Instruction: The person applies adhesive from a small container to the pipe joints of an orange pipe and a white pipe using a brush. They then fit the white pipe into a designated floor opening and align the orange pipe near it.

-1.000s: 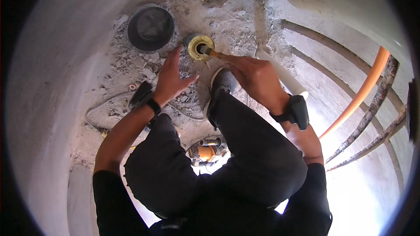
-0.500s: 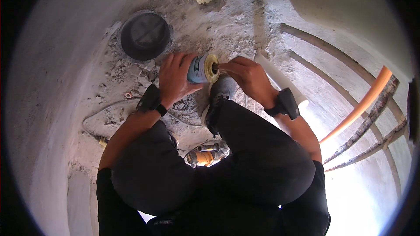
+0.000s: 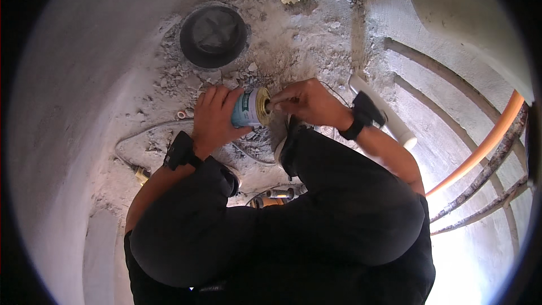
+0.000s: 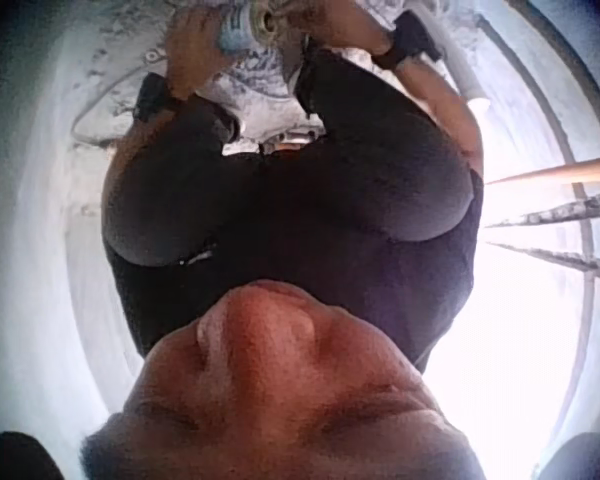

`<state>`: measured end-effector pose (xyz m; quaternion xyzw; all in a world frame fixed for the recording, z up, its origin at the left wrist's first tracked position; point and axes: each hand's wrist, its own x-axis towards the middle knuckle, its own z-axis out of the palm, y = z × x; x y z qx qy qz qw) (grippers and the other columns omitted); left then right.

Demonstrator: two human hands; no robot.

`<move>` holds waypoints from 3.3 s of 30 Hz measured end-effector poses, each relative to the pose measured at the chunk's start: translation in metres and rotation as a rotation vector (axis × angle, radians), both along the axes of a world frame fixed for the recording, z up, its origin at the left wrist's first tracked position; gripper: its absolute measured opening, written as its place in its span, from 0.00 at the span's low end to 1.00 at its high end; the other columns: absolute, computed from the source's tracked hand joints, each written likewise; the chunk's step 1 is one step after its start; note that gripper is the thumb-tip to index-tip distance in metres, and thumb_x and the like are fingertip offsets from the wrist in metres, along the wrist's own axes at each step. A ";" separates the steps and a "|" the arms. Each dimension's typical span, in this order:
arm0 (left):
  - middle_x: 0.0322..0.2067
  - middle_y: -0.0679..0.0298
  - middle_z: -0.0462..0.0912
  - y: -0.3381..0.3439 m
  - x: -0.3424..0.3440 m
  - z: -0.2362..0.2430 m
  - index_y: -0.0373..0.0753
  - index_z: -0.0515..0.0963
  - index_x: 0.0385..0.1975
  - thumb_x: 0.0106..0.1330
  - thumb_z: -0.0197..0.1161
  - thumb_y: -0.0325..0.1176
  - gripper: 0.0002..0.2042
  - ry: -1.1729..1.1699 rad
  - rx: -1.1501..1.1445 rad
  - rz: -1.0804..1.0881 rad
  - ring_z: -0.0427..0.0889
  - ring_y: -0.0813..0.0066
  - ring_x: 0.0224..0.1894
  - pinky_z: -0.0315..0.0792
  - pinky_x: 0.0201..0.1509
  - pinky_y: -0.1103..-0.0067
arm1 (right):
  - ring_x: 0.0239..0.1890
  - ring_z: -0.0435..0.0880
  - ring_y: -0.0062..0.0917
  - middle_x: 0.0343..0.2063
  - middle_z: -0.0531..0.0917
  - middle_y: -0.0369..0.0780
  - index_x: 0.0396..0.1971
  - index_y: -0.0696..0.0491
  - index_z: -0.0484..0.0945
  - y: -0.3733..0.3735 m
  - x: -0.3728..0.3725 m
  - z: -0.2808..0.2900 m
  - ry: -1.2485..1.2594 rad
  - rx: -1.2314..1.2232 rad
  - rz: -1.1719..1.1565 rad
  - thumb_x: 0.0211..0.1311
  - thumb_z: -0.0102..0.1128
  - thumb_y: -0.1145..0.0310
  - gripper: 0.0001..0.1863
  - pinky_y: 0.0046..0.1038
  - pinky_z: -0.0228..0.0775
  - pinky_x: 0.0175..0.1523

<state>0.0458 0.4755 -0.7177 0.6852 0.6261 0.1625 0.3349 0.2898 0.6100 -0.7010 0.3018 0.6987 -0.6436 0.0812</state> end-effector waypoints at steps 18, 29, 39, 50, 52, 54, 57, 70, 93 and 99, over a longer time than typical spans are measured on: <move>0.43 0.58 0.74 -0.010 -0.028 0.001 0.39 0.76 0.52 0.32 0.79 0.42 0.39 0.033 0.039 0.133 0.72 0.56 0.48 0.68 0.53 0.64 | 0.24 0.84 0.32 0.28 0.87 0.46 0.40 0.60 0.86 -0.018 -0.043 -0.009 -0.025 -0.448 -0.388 0.61 0.67 0.70 0.11 0.25 0.76 0.35; 0.41 0.57 0.75 -0.009 -0.038 0.010 0.37 0.75 0.52 0.34 0.79 0.43 0.39 0.059 0.018 0.121 0.74 0.54 0.47 0.68 0.55 0.63 | 0.35 0.85 0.39 0.28 0.82 0.44 0.37 0.57 0.85 -0.011 -0.058 0.018 0.237 0.761 0.131 0.56 0.63 0.74 0.09 0.38 0.77 0.43; 0.41 0.56 0.75 -0.013 -0.049 -0.004 0.38 0.76 0.51 0.35 0.78 0.44 0.37 0.084 0.044 0.180 0.72 0.53 0.47 0.68 0.54 0.63 | 0.34 0.85 0.19 0.35 0.87 0.39 0.47 0.61 0.83 0.019 0.001 0.060 -0.089 -0.017 -0.462 0.68 0.62 0.70 0.13 0.23 0.78 0.41; 0.45 0.55 0.75 -0.030 -0.070 -0.002 0.38 0.74 0.53 0.36 0.79 0.42 0.38 0.039 0.055 0.184 0.72 0.52 0.50 0.67 0.57 0.61 | 0.33 0.88 0.32 0.30 0.87 0.47 0.41 0.55 0.86 0.108 0.014 0.032 -0.281 0.648 -0.675 0.63 0.64 0.64 0.12 0.32 0.78 0.42; 0.45 0.55 0.76 -0.032 -0.078 0.016 0.37 0.73 0.54 0.37 0.79 0.40 0.38 0.016 0.035 0.163 0.73 0.52 0.51 0.67 0.57 0.60 | 0.36 0.88 0.38 0.32 0.87 0.48 0.41 0.54 0.86 0.144 0.002 -0.011 -0.225 0.947 -0.600 0.63 0.62 0.65 0.11 0.34 0.79 0.43; 0.44 0.56 0.75 -0.037 -0.088 0.026 0.40 0.74 0.53 0.34 0.80 0.40 0.39 -0.020 -0.006 0.196 0.72 0.53 0.50 0.67 0.56 0.61 | 0.39 0.87 0.42 0.33 0.87 0.48 0.39 0.53 0.86 0.178 -0.012 -0.061 -0.267 1.049 -0.443 0.62 0.59 0.68 0.11 0.36 0.79 0.45; 0.44 0.57 0.76 -0.051 -0.105 0.038 0.39 0.74 0.52 0.33 0.80 0.39 0.39 0.012 0.001 0.191 0.73 0.53 0.49 0.67 0.56 0.61 | 0.42 0.87 0.43 0.35 0.87 0.49 0.39 0.53 0.86 0.222 -0.033 -0.130 -0.367 1.031 -0.191 0.60 0.55 0.70 0.12 0.39 0.79 0.48; 0.43 0.57 0.77 -0.098 -0.111 0.080 0.39 0.74 0.51 0.32 0.81 0.41 0.39 0.115 -0.218 0.373 0.73 0.53 0.46 0.68 0.53 0.61 | 0.37 0.90 0.32 0.36 0.89 0.44 0.39 0.52 0.87 0.274 -0.072 -0.294 -0.652 1.057 0.224 0.65 0.51 0.64 0.15 0.38 0.81 0.41; 0.44 0.54 0.76 -0.090 -0.104 0.091 0.39 0.74 0.51 0.29 0.82 0.46 0.42 0.124 -0.316 0.336 0.73 0.50 0.48 0.68 0.55 0.59 | 0.45 0.87 0.38 0.41 0.88 0.43 0.42 0.48 0.86 0.278 -0.103 -0.283 -0.645 0.973 0.586 0.65 0.52 0.63 0.15 0.41 0.78 0.50; 0.43 0.56 0.77 -0.091 -0.099 0.092 0.39 0.75 0.50 0.31 0.81 0.45 0.40 0.126 -0.306 0.352 0.74 0.51 0.47 0.68 0.54 0.60 | 0.43 0.87 0.39 0.38 0.88 0.43 0.35 0.49 0.87 0.262 -0.109 -0.284 -0.241 1.031 0.506 0.60 0.52 0.61 0.15 0.39 0.78 0.50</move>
